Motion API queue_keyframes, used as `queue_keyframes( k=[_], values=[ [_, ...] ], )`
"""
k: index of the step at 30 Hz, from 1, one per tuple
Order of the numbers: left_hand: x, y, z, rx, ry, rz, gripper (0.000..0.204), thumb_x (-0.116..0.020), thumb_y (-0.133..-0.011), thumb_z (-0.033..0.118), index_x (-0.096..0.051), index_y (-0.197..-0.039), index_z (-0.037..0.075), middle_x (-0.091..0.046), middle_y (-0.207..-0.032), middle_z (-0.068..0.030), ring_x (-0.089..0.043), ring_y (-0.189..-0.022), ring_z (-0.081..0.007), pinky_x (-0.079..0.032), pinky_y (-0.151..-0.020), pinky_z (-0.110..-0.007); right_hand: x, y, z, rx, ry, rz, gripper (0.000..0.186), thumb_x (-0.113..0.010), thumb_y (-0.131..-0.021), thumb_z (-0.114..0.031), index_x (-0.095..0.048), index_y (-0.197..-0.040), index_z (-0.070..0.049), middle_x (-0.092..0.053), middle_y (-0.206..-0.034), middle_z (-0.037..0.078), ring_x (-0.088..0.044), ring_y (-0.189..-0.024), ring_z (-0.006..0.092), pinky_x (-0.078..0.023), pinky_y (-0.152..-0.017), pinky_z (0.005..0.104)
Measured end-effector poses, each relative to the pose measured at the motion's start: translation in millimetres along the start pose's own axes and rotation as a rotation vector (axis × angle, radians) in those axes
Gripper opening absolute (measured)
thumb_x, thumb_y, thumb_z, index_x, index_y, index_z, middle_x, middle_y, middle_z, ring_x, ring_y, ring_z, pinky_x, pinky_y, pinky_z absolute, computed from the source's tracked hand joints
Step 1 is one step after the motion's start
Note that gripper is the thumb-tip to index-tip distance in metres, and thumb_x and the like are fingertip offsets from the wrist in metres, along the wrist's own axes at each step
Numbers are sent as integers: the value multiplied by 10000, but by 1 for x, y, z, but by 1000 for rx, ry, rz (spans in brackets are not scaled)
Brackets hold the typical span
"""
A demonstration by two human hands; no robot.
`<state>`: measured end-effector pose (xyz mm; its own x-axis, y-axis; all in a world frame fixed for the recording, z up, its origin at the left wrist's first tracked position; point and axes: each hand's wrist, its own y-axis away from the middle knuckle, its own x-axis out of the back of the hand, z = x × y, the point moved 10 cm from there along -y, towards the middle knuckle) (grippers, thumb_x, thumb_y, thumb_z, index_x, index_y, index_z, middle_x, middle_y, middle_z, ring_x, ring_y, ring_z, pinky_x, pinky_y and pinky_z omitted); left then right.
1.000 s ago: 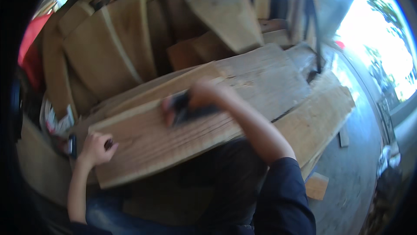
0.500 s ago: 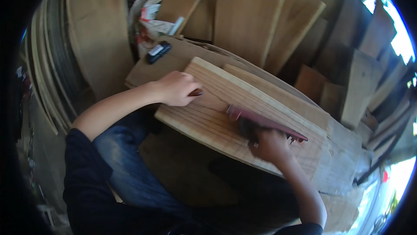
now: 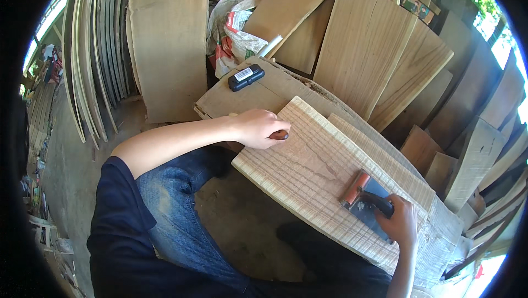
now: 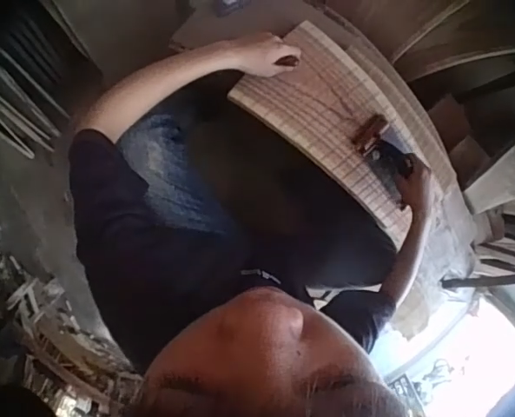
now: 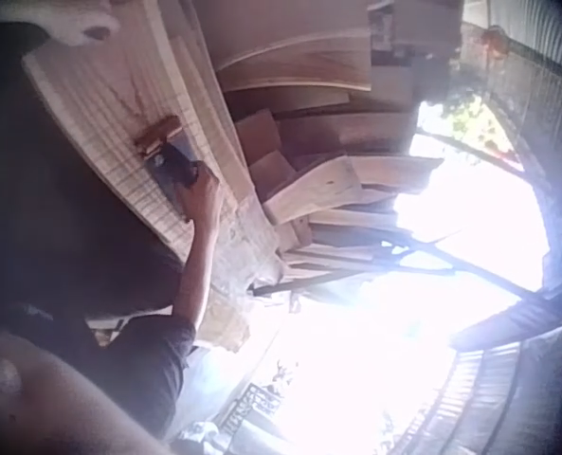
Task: Sanding a wood plank with a block and measuring it with a tape measure in a workshop.
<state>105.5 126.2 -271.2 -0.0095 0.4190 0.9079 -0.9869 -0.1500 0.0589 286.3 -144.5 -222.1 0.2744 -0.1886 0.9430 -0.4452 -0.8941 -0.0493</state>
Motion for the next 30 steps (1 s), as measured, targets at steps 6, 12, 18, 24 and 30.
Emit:
queue_keyframes(
  k=[6, 12, 18, 24, 30],
  values=[
    [9, -11, 15, -8, -116, 39, 197, -606, -865, 266, -570, -905, 76, -668, -771, -173, -658, -718, -352, -509, -632, -463, -7, -5, 12, -106, -157, -142, 250, -743, -692, -178, -670, -880, -30, -648, -730, 144, -640, -662, 275, -490, -641, 372],
    [53, -16, 106, -404, -27, 418, 217, -665, -826, 199, -558, -977, 86, -657, -709, -86, -663, -642, -293, -516, -552, -410, -9, 0, 22, -114, -164, -210, 250, -739, -744, -216, -682, -912, -39, -666, -732, 137, -663, -689, 254, -521, -667, 369],
    [69, -30, 103, -366, -105, 561, 194, -680, -846, 230, -595, -962, 100, -662, -707, -86, -669, -654, -281, -527, -552, -379, -15, 1, 31, -155, -141, -247, 269, -713, -774, -262, -685, -959, -68, -682, -769, 132, -671, -688, 263, -544, -653, 391],
    [49, -21, -12, 218, -33, 349, 327, -643, -839, 376, -636, -964, 73, -692, -857, -174, -670, -835, -365, -544, -727, -465, -23, -3, 18, -161, -154, -322, 297, -723, -776, -284, -690, -960, -54, -695, -858, 138, -664, -796, 271, -513, -757, 380],
    [43, -23, -50, 357, -128, 282, 533, -645, -803, 538, -646, -862, 9, -675, -790, -208, -667, -764, -375, -528, -691, -449, -11, 12, 36, -107, -173, -243, 355, -738, -735, -347, -695, -941, -61, -690, -821, 137, -655, -761, 284, -505, -716, 404]
  ],
)
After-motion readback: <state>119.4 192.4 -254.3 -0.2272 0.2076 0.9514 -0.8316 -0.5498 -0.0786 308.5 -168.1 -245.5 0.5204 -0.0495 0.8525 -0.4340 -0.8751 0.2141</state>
